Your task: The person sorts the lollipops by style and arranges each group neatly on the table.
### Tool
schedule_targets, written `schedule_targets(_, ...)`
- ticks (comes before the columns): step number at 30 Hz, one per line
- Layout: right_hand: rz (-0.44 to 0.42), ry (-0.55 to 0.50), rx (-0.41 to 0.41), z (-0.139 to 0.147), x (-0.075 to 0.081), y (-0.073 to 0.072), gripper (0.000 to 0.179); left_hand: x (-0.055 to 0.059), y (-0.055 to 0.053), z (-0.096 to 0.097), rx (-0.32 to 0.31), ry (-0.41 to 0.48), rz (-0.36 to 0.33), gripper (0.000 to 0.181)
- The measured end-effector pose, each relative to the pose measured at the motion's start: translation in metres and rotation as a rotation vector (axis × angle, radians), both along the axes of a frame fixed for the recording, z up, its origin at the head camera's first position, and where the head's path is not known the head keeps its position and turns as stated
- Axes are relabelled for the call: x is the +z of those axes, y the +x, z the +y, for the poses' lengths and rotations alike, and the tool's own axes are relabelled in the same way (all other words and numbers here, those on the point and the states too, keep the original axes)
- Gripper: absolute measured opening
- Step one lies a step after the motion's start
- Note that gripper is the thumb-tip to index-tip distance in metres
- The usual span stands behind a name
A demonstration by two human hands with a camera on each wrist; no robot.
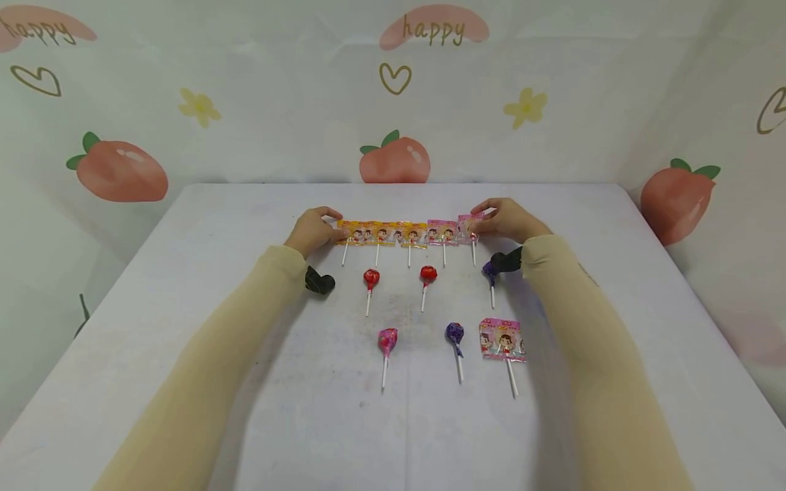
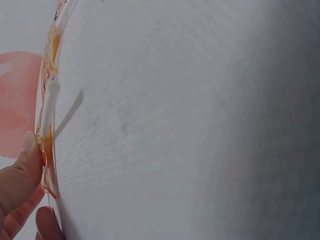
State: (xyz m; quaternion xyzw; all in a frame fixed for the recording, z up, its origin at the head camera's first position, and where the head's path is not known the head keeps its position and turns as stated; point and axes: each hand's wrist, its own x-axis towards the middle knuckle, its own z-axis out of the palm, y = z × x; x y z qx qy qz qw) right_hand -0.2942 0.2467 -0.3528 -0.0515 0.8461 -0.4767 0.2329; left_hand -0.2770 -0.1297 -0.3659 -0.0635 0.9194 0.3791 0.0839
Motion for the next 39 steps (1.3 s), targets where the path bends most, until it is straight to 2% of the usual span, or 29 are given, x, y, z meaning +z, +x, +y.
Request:
schedule_targets(6, 0.012, 0.112, 0.038, -0.0017, 0.0012, 0.0005, 0.051, 0.0014, -0.0001, 0.0002, 0.007, 0.010, -0.014, 0.045)
schedule_targets(13, -0.017, 0.117, 0.022, -0.0036, 0.0007, -0.0017, 0.052, -0.0004, -0.0014, -0.0005, 0.012, 0.009, -0.018, 0.045)
schedule_targets(21, -0.004, 0.201, 0.029, -0.0058, 0.0038, -0.0013, 0.051, -0.0028, -0.0034, -0.0011, 0.013, 0.003, -0.020, 0.045)
schedule_targets(26, 0.035, 0.253, 0.043, -0.0054, 0.0039, -0.0014, 0.049, -0.0017, -0.0028, -0.0005, 0.013, 0.008, -0.013, 0.045)
schedule_targets(39, 0.055, 0.259, 0.040, -0.0045, 0.0046, 0.0006, 0.049, -0.0011, -0.0027, -0.0007, 0.002, 0.008, -0.003, 0.045)
